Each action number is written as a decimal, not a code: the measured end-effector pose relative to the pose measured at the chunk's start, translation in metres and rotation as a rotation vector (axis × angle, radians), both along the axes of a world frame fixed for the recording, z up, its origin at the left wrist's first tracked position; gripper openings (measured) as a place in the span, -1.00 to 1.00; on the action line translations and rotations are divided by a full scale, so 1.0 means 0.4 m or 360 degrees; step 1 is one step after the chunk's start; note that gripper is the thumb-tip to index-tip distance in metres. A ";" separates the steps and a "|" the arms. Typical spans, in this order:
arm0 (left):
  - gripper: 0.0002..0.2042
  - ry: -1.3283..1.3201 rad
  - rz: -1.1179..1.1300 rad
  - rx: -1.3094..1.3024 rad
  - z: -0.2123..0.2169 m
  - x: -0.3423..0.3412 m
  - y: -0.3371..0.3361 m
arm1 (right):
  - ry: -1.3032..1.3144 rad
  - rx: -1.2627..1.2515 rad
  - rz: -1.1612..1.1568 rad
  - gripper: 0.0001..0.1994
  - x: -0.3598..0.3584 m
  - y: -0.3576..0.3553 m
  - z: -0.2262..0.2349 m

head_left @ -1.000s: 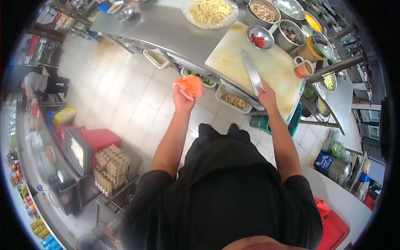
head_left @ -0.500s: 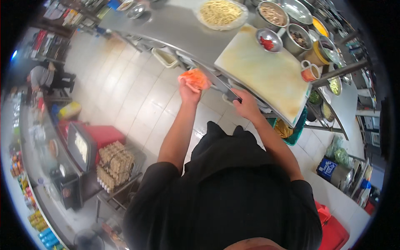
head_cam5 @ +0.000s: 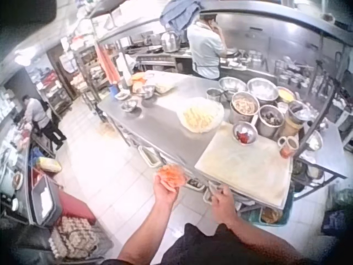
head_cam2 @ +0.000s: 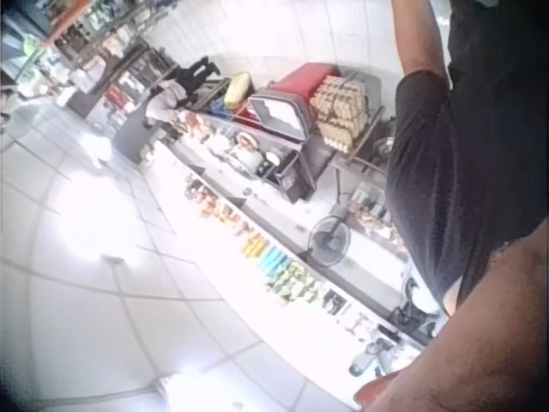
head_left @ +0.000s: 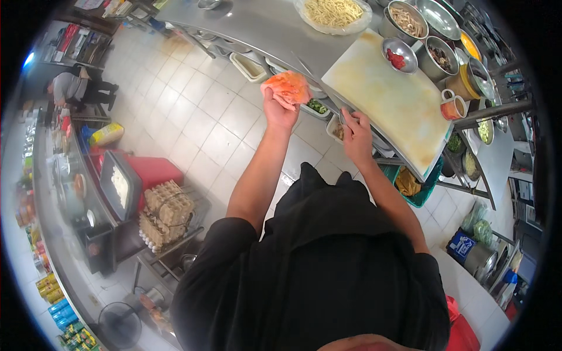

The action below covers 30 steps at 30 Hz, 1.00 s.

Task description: The person slices green peppers, transfers them to a bowl, selects a dish of cooked meat, and finally chops red chili peppers on a cutting board using a knife.

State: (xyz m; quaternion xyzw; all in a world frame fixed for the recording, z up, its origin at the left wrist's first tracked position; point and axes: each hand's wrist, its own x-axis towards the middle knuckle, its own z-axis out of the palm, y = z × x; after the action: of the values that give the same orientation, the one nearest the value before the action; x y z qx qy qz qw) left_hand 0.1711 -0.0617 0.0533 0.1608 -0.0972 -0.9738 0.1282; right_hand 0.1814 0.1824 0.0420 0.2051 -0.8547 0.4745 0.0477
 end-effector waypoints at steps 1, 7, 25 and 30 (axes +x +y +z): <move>-0.41 -0.0008 -0.0020 -0.0006 0.011 -0.007 0.010 | 0.0057 0.0022 -0.0022 -0.54 -0.010 0.002 -0.019; -0.47 0.0698 -0.0192 0.0295 -0.112 -0.013 -0.050 | 0.0220 0.0210 0.0145 -0.49 0.086 0.025 -0.121; -0.45 0.0082 -0.0218 -0.0063 -0.141 0.069 -0.019 | -0.0540 0.0132 -0.0814 -0.41 0.111 0.463 -0.170; -0.42 -0.0028 -0.0275 0.0001 -0.176 0.054 -0.017 | -0.0555 -0.0193 -0.0899 -0.40 0.147 0.465 -0.162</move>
State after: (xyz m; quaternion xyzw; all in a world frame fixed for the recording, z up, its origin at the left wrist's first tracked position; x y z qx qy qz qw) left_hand 0.1925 -0.0684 -0.0171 0.1605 -0.1117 -0.9798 0.0428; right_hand 0.2404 0.3684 -0.0228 -0.1273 -0.8434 0.5203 0.0426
